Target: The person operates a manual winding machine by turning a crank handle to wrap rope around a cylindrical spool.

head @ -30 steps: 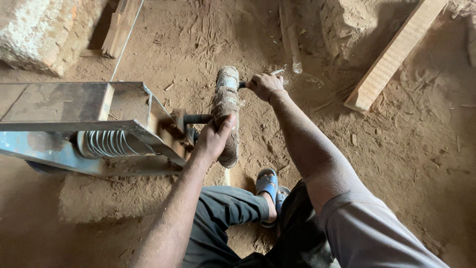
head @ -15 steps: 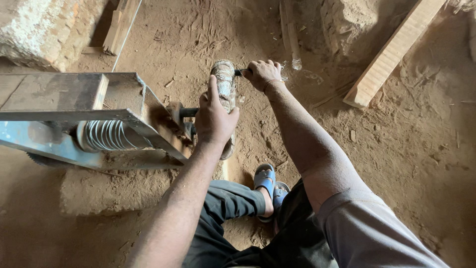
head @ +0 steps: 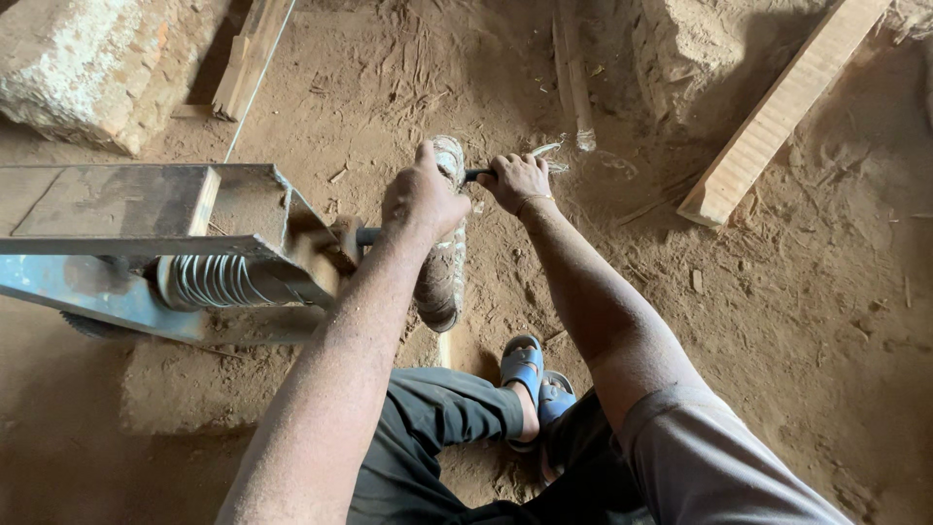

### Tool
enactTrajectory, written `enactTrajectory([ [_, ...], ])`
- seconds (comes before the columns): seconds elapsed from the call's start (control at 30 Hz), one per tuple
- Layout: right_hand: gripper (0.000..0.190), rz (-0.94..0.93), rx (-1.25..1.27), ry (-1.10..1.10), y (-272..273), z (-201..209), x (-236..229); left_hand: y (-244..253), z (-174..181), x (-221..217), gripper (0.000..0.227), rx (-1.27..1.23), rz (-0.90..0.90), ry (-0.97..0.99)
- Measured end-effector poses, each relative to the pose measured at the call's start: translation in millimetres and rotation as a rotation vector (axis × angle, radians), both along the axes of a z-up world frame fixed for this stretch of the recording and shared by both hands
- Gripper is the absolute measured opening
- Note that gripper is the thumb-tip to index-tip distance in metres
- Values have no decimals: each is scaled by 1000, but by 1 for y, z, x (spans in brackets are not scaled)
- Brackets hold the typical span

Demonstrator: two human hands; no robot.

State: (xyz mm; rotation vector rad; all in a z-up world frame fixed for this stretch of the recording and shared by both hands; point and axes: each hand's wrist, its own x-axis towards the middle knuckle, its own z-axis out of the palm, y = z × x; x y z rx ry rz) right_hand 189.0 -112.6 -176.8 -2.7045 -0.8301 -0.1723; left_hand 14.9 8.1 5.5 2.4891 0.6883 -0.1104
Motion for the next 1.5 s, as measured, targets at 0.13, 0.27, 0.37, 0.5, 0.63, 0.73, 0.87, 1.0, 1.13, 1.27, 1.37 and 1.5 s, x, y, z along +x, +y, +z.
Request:
enactTrajectory([
  [0.13, 44, -4, 2, -14, 0, -7, -1, 3, 3, 8, 103, 87, -16, 24],
  [0.27, 45, -6, 11, -25, -1, -13, -4, 3, 10, 13, 101, 2, 9, 76],
  [0.37, 46, -6, 13, -25, 0, -16, -6, 6, 10, 19, 103, 76, -11, 79],
  [0.5, 46, -14, -16, 8, -1, -21, -8, 11, 5, 34, 101, 71, 2, 121],
  [0.63, 46, -10, 10, -25, -2, -30, -11, 16, 3, 45, 93, 55, 16, 170],
  [0.73, 46, -7, 17, -33, -4, -37, -14, 20, 4, 50, 82, 47, -11, 173],
  [0.87, 45, -8, 34, -40, -4, -41, -18, 22, 9, 57, 73, 70, -25, 174],
  [1.0, 46, -1, 35, -36, -5, -45, -21, 25, 11, 63, 59, 80, -43, 189],
  [1.13, 45, -1, 29, -42, -6, -47, -24, 27, 11, 70, 55, 98, -51, 215],
  [1.27, 49, -25, 4, 0, -5, -47, -28, 29, 8, 76, 51, 76, -42, 219],
  [1.37, 51, -31, -6, 23, -5, -48, -32, 32, 4, 87, 47, 75, -85, 285],
  [1.5, 52, -28, -27, 41, -6, -49, -37, 36, -5, 106, 42, 64, -108, 373],
])
